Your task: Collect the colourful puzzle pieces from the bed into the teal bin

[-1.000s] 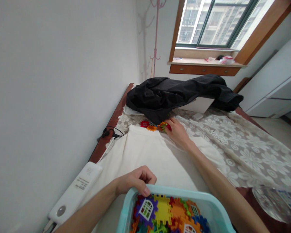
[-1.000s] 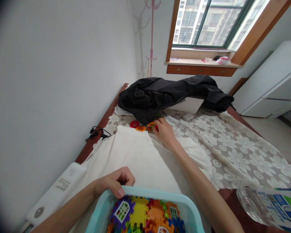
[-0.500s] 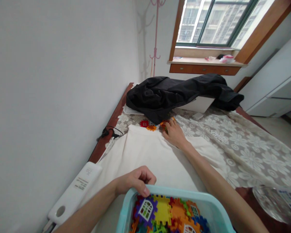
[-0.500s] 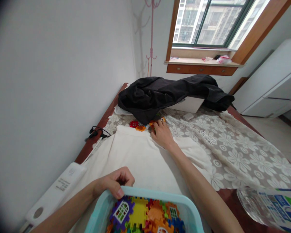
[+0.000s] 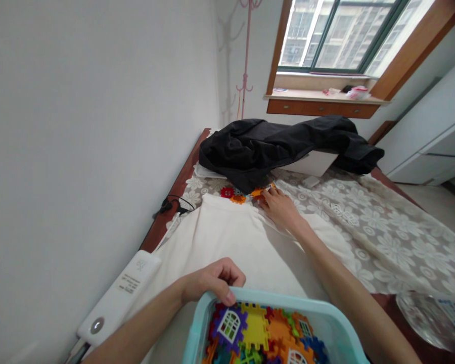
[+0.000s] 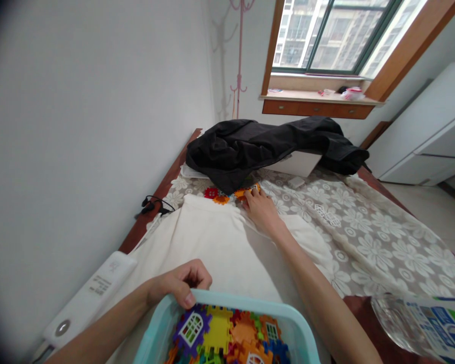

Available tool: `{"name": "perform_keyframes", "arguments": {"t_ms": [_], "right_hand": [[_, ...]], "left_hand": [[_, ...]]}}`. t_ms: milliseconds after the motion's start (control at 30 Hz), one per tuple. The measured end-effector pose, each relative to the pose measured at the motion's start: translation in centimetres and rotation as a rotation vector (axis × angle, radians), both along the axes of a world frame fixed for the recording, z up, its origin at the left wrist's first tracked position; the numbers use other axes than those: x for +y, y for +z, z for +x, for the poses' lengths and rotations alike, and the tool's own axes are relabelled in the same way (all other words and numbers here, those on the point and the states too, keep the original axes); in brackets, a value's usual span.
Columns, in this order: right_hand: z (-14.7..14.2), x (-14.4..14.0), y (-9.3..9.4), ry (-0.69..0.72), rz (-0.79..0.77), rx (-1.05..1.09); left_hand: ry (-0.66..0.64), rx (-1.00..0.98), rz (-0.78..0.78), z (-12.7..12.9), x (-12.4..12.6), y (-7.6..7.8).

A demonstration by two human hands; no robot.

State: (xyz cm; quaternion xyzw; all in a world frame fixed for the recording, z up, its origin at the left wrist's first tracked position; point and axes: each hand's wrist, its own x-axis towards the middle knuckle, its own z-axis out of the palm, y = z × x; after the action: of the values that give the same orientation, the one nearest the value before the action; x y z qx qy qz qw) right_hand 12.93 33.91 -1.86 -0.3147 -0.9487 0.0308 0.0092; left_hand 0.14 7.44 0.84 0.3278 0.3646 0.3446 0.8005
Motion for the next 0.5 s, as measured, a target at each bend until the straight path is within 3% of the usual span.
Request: {"name": "perform_keyframes", "arguments": {"t_ms": [300,500], "right_hand": [[1.7,2.5,0.2,-0.047,-0.010,0.014],[0.7,3.7,-0.1,-0.056,0.011,0.157]], "left_hand": [[0.011,0.007,-0.024,0.1,0.0,0.2],[0.012,0.001,-0.017,0.0,0.0,0.0]]}}
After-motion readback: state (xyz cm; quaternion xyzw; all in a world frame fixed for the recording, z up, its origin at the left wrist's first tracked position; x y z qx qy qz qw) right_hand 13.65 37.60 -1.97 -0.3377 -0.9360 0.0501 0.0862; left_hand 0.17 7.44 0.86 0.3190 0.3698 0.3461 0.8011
